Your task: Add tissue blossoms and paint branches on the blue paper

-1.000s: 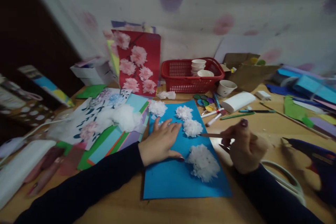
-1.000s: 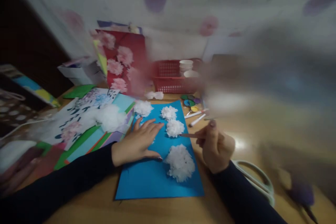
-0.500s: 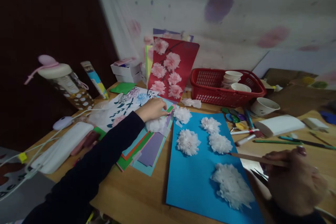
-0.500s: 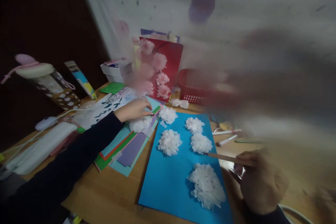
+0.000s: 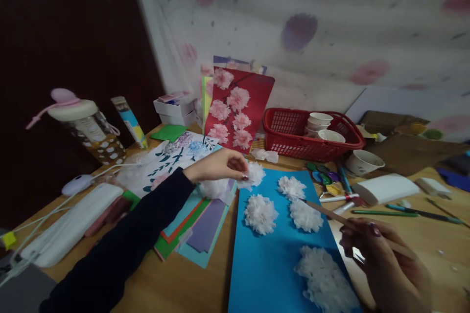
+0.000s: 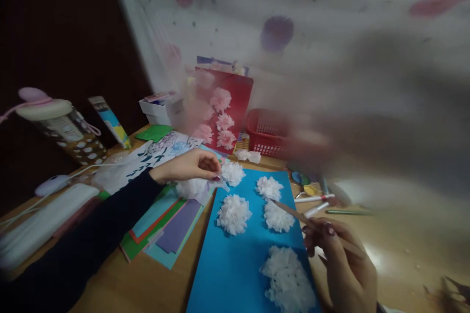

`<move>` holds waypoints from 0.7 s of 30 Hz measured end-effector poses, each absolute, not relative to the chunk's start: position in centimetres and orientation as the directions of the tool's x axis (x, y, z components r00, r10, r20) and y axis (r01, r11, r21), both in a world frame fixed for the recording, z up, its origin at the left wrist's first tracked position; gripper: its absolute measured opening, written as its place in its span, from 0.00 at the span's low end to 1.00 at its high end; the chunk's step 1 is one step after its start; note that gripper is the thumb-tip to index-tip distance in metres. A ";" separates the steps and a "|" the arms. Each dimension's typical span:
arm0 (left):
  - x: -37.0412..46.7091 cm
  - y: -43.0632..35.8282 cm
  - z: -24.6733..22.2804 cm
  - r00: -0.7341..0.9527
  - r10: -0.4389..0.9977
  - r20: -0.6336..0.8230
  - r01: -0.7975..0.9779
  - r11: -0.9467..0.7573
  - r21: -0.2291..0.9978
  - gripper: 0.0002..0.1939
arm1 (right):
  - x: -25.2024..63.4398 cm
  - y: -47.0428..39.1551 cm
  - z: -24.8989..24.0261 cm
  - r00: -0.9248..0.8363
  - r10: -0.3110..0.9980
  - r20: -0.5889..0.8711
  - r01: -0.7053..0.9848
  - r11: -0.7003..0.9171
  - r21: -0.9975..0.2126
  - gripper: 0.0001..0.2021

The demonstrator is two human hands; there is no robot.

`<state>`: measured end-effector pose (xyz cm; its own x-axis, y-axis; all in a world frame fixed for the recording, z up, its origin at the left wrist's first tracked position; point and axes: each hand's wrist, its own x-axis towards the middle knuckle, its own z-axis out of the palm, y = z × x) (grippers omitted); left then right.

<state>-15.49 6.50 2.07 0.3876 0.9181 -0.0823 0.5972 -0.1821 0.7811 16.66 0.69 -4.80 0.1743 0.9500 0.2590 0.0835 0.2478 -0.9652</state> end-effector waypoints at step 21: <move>-5.8 4.0 -1.0 0.483 0.863 -0.149 0.205 0.054 0.977 0.12 | 16.4 0.2 -4.3 -0.063 0.990 0.125 -0.246 0.107 -0.963 0.15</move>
<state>-5.78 3.99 -0.97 0.4835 0.8626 -0.1489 0.2048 0.0539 0.9773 16.45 0.20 -4.25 -0.0627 0.9901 0.1255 -0.2459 0.1065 -0.9634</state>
